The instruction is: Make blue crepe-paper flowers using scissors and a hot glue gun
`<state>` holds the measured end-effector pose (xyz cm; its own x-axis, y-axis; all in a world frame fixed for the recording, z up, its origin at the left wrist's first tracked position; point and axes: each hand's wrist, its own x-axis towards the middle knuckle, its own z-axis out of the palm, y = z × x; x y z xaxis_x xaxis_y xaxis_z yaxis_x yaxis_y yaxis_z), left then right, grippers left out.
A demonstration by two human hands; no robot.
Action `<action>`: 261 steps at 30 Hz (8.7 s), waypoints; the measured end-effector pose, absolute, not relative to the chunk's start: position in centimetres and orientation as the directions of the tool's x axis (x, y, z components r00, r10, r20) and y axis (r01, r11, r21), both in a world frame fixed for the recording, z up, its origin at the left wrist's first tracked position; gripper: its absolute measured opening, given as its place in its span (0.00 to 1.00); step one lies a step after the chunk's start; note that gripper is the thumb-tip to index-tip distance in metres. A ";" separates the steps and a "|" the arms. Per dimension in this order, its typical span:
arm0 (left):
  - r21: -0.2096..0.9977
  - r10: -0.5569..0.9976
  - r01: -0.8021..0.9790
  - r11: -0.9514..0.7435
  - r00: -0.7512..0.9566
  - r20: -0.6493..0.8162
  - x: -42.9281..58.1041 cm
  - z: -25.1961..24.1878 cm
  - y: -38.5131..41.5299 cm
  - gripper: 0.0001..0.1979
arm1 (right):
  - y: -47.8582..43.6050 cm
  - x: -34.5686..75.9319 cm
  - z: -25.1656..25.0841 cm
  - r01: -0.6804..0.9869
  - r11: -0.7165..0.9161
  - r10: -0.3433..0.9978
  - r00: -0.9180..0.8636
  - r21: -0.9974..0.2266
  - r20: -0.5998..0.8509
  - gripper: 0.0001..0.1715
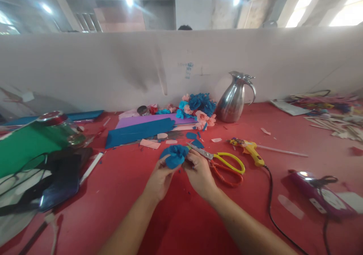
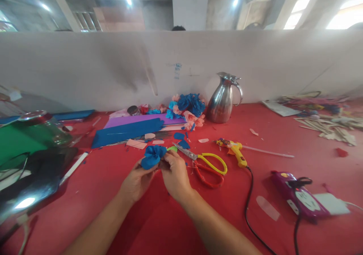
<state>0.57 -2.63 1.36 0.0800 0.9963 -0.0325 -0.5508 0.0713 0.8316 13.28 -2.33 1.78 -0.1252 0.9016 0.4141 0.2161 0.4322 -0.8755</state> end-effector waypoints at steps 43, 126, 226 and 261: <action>0.947 0.999 -0.321 -0.021 0.022 0.029 0.6 0.7 -2.6 0.05 | -2.1 14.1 3.3 -0.284 -0.003 0.998 -0.065 -0.959 0.016 0.18; 0.961 0.994 -0.267 0.068 -0.068 -0.090 -0.8 1.3 -1.2 0.14 | 2.7 29.2 3.2 0.446 -0.253 0.566 0.788 -0.859 0.242 0.15; 0.950 0.963 -0.281 0.135 -0.190 -0.193 -0.1 0.7 -1.8 0.18 | -2.1 18.1 1.2 0.807 0.309 0.939 -0.177 -0.503 0.294 0.17; 0.930 0.981 -0.312 0.194 0.067 -0.182 0.6 0.9 -2.5 0.13 | -0.3 17.6 1.0 0.322 0.159 0.985 0.009 -0.933 0.171 0.18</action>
